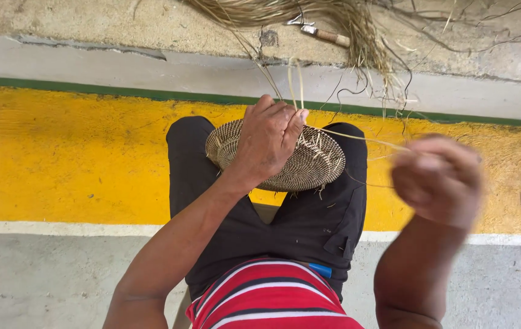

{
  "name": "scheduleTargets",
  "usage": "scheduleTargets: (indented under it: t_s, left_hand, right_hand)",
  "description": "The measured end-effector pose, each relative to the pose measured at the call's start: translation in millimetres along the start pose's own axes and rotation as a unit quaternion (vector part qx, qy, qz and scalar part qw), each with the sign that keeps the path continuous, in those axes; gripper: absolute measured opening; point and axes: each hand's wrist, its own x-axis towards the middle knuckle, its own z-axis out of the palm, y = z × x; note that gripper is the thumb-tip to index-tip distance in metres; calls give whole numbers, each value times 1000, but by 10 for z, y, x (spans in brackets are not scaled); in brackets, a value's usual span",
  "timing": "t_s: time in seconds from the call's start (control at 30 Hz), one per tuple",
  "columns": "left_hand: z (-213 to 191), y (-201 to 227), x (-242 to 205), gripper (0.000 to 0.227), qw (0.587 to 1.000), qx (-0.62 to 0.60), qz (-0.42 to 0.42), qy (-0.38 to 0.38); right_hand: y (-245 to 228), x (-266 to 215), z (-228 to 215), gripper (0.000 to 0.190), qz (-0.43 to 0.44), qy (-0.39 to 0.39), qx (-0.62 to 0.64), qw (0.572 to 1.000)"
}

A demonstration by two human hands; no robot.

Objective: Manually weave the edges of a circular wicker basket or fan using dried plant fibers.

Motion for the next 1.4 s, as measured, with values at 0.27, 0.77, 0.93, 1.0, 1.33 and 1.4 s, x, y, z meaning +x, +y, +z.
scheduleTargets:
  t_s: [0.27,0.77,0.93,1.0,1.33,1.4]
  left_hand:
    - [-3,13,45,36,1000,18,-3,-16]
    - [-268,85,56,32,995,-34,56,-78]
    - [-226,99,76,33,997,-4,4,-78]
    - [-244,115,92,35,995,11,-20,-99]
    - [-291,49,-13,23,979,169,82,-81]
    - [-299,57,-20,22,982,150,74,-91]
  right_hand:
    - [-108,-199,-314,35,-261,-178,273,909]
    - [482,312,741,12,215,45,-149,964]
    - [352,96,527,12,163,-12,-9,987]
    - [305,98,523,12,125,-41,34,991]
    - [575,251,735,21,-129,76,-333,931]
    - [584,265,737,21,-135,67,-362,920]
